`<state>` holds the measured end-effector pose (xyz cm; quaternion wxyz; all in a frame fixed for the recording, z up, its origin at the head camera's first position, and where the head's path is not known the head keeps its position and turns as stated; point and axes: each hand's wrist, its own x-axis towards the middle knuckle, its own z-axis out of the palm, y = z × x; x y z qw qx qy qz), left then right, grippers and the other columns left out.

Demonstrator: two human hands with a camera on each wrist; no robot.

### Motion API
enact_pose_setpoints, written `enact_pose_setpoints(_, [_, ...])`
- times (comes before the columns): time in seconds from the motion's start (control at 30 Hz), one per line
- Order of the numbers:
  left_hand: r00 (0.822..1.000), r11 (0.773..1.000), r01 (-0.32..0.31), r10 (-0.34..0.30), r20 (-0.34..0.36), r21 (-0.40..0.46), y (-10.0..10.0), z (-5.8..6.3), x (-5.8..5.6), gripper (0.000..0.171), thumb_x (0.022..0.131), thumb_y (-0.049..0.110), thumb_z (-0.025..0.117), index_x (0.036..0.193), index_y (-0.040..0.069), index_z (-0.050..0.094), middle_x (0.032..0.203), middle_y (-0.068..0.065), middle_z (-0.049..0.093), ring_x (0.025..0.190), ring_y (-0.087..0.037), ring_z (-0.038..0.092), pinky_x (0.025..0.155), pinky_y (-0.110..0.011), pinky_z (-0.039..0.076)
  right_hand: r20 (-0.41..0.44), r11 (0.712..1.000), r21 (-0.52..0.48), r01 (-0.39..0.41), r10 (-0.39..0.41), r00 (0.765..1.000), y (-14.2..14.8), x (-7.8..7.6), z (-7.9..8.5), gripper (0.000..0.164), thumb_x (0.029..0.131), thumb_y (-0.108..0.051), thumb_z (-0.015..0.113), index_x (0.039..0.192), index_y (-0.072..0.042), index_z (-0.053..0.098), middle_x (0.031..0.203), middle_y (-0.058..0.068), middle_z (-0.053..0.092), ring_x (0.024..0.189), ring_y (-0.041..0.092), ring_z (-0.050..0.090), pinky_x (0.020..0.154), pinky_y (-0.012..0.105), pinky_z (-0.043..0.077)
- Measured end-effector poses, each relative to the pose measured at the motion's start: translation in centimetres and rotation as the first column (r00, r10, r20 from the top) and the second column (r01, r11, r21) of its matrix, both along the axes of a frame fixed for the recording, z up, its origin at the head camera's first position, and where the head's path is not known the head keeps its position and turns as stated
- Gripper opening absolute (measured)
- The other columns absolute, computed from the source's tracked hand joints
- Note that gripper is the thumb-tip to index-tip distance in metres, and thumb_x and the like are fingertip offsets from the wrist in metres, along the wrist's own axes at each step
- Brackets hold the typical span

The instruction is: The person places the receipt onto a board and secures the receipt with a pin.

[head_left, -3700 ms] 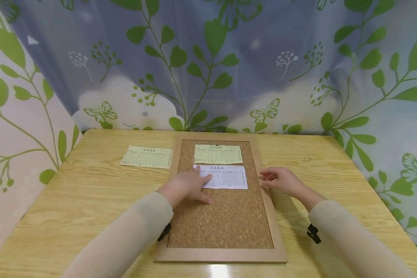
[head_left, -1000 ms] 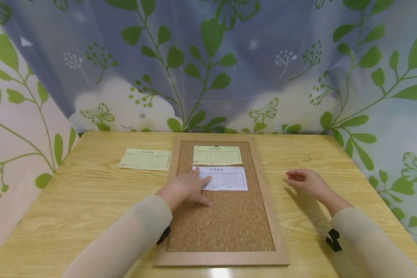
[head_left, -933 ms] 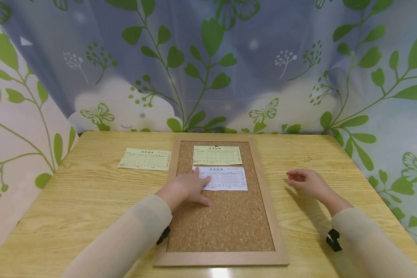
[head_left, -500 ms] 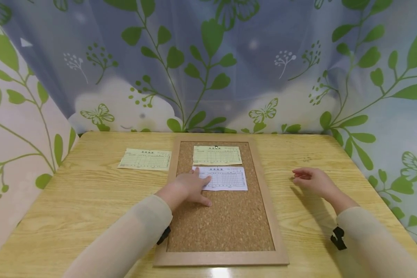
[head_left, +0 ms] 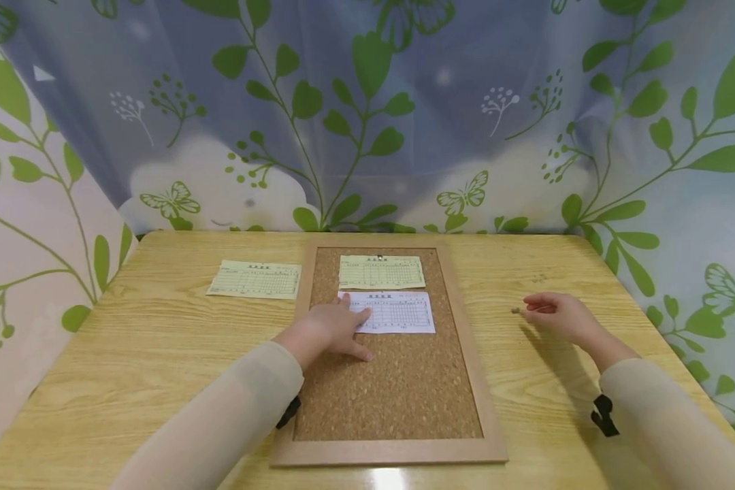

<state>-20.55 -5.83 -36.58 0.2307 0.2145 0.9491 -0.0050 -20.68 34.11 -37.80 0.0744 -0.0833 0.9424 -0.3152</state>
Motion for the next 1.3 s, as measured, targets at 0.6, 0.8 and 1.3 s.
enact_pose_setpoints(0.6, [1.000,1.000,-0.004,0.004,0.006,-0.006,0.1,-0.1,-0.1,0.089,0.076,0.067,0.059,0.148,0.025,0.027,0.152,-0.022,0.014,0.137,-0.036,0.019,0.105,-0.048,0.027,0.035,0.994,0.076,-0.074,0.072,0.997,0.0,-1.9,-0.6,0.035,0.088,-0.008,0.063,0.114,0.015,0.055,0.103,0.027,0.061,0.097,0.043,0.058,0.079,0.045,0.049])
enact_pose_setpoints(0.8, [1.000,1.000,-0.007,0.007,0.002,-0.005,0.1,-0.2,-0.1,0.089,0.076,0.067,0.059,0.148,0.026,0.028,0.152,-0.021,0.014,0.137,-0.036,0.019,0.105,-0.048,0.028,0.033,0.989,0.108,-0.098,0.095,0.995,-0.2,-2.4,-0.5,0.027,0.088,-0.004,0.062,0.108,0.013,0.058,0.101,0.026,0.061,0.096,0.044,0.058,0.080,0.049,0.047])
enact_pose_setpoints(1.3, [1.000,1.000,-0.010,0.010,0.001,-0.005,0.1,-0.1,-0.1,0.089,0.076,0.066,0.060,0.148,0.025,0.029,0.152,-0.021,0.015,0.137,-0.035,0.019,0.105,-0.048,0.028,0.017,0.979,0.143,-0.142,0.141,0.990,-0.7,-3.0,-1.0,0.012,0.087,-0.003,0.063,0.095,0.006,0.063,0.089,0.014,0.064,0.088,0.034,0.060,0.078,0.048,0.046])
